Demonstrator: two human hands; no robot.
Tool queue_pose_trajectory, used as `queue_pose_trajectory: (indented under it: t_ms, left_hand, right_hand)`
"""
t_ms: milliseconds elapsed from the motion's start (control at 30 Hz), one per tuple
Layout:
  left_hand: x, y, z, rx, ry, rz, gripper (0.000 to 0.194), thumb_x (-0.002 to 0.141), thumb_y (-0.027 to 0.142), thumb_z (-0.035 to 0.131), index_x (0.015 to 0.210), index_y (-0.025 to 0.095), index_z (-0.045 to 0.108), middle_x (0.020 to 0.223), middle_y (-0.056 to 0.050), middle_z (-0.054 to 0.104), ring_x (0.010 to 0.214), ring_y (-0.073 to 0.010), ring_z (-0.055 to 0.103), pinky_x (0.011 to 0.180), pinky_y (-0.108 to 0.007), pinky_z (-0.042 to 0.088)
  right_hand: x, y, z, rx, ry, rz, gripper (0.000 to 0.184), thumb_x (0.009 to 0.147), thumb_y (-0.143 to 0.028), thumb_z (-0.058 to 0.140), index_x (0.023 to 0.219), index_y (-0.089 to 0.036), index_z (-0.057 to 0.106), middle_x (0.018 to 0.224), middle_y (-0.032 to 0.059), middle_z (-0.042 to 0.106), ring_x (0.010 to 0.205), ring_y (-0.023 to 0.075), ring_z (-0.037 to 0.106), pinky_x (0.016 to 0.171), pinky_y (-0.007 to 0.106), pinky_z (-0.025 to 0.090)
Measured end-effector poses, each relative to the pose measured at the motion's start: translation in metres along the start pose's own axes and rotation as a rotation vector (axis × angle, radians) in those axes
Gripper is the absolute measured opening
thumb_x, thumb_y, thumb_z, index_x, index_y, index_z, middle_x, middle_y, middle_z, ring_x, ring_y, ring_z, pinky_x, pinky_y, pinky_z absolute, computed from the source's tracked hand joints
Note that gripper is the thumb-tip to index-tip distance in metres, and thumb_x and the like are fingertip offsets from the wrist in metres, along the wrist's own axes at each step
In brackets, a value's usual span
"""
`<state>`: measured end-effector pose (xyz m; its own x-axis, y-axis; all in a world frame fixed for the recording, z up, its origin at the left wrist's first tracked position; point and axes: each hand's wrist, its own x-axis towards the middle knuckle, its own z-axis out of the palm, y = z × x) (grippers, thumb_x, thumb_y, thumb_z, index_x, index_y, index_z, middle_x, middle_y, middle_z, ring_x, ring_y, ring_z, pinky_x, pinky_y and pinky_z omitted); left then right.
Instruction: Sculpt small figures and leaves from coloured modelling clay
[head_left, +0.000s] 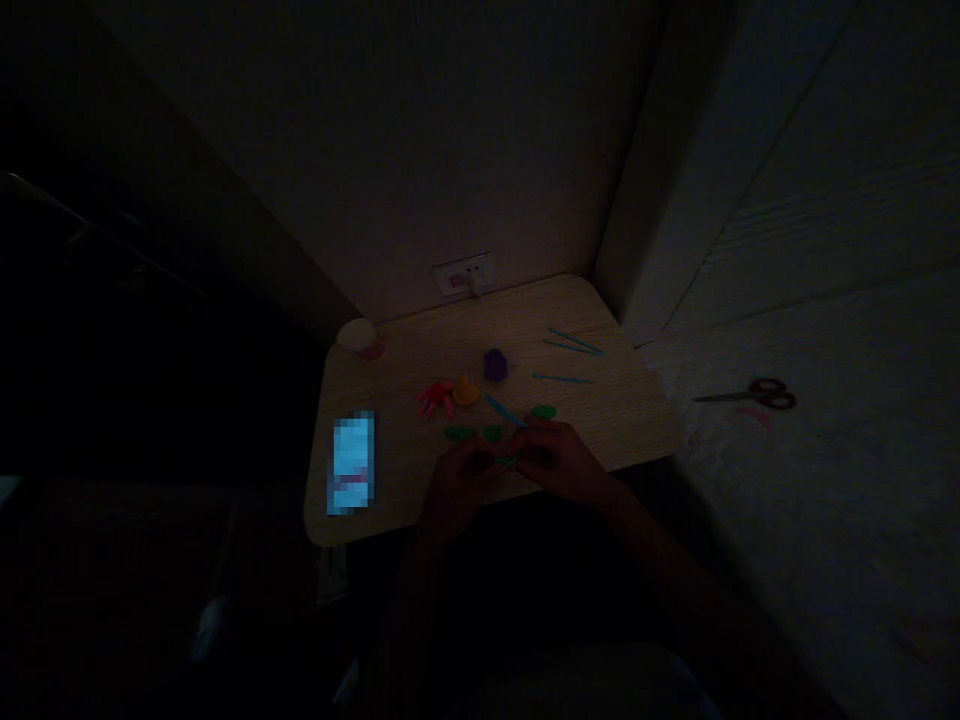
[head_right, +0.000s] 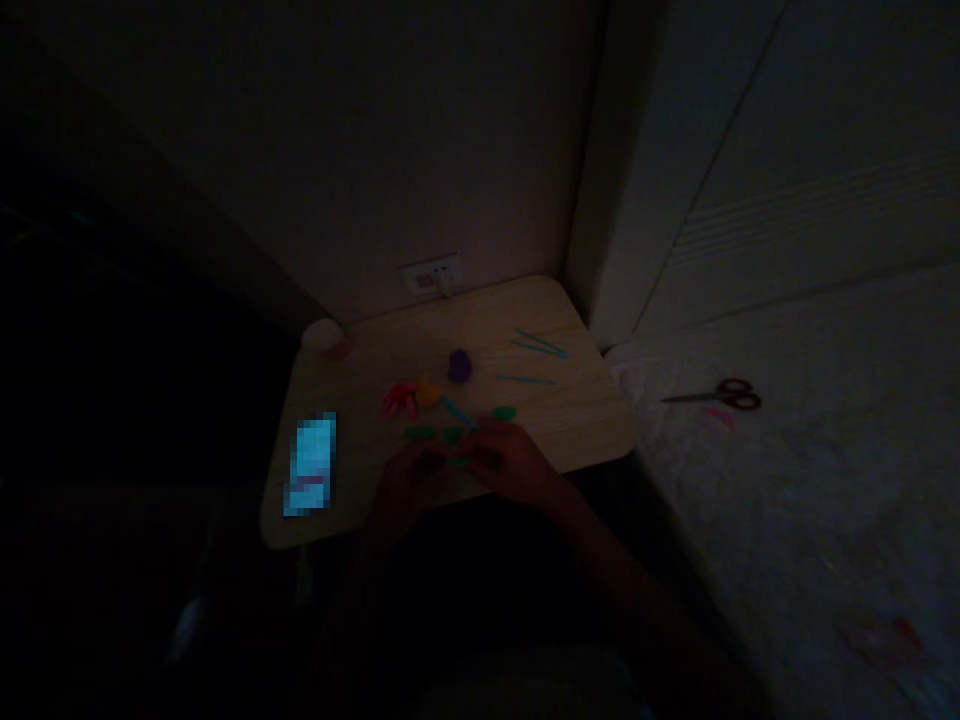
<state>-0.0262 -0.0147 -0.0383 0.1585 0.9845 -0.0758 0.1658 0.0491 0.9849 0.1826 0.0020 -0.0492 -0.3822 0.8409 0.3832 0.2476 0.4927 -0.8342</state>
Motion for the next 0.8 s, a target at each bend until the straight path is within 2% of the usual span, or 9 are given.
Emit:
queue_pose_trajectory:
  t_ms: [133,233,433,533,633,800]
  left_hand:
    - [0.004,-0.005,0.004,0.024,0.018,0.068,0.017,0.077,0.033,0.084,0.082,0.02,0.073,0.08,-0.002,0.073,0.076,-0.0182,0.068,0.073,-0.027,0.053]
    - [0.005,-0.008,0.005,0.069,0.026,0.141,0.016,0.079,0.033,0.083,0.08,0.02,0.073,0.081,-0.002,0.073,0.076,-0.0184,0.068,0.073,-0.027,0.054]
    - [0.008,-0.009,0.001,0.186,-0.058,0.232,0.022,0.082,0.031,0.082,0.103,0.024,0.081,0.1,-0.007,0.081,0.092,-0.0233,0.074,0.088,-0.035,0.057]
    - [0.011,-0.011,0.0,0.19,-0.028,0.276,0.01,0.085,0.031,0.081,0.093,0.025,0.084,0.093,-0.007,0.082,0.088,-0.0234,0.075,0.086,-0.036,0.057]
    - [0.013,-0.014,0.0,0.155,0.031,0.235,0.007,0.082,0.031,0.082,0.085,0.024,0.083,0.086,-0.006,0.081,0.081,-0.0219,0.074,0.079,-0.033,0.057]
    - [0.015,-0.013,0.002,0.075,0.111,0.111,0.015,0.076,0.036,0.084,0.078,0.022,0.08,0.08,-0.005,0.079,0.077,-0.021,0.073,0.074,-0.03,0.057]
  right_hand:
    - [-0.001,0.001,-0.004,0.022,-0.033,0.024,0.02,0.094,-0.04,0.076,0.105,-0.023,0.077,0.088,0.0029,0.069,0.074,0.0168,0.063,0.068,0.029,0.05]
    - [-0.001,0.005,-0.003,-0.006,-0.029,0.024,0.023,0.097,-0.044,0.073,0.098,-0.022,0.078,0.084,0.0029,0.069,0.074,0.0168,0.064,0.069,0.029,0.05]
    - [-0.003,0.012,0.001,-0.043,-0.006,0.02,0.026,0.102,-0.044,0.065,0.094,-0.023,0.079,0.084,0.0045,0.074,0.08,0.0199,0.068,0.073,0.031,0.052]
    - [-0.003,0.012,0.001,-0.051,-0.006,0.026,0.025,0.103,-0.041,0.064,0.094,-0.023,0.08,0.085,0.0051,0.075,0.08,0.0202,0.069,0.075,0.032,0.053]
    - [-0.002,0.01,0.001,-0.03,0.003,0.035,0.025,0.103,-0.039,0.064,0.093,-0.023,0.08,0.085,0.0051,0.076,0.081,0.0201,0.069,0.077,0.032,0.054]
    - [-0.002,0.013,0.0,0.007,0.09,0.072,0.02,0.1,-0.04,0.068,0.099,-0.024,0.079,0.087,0.0045,0.076,0.08,0.0197,0.069,0.074,0.033,0.054]
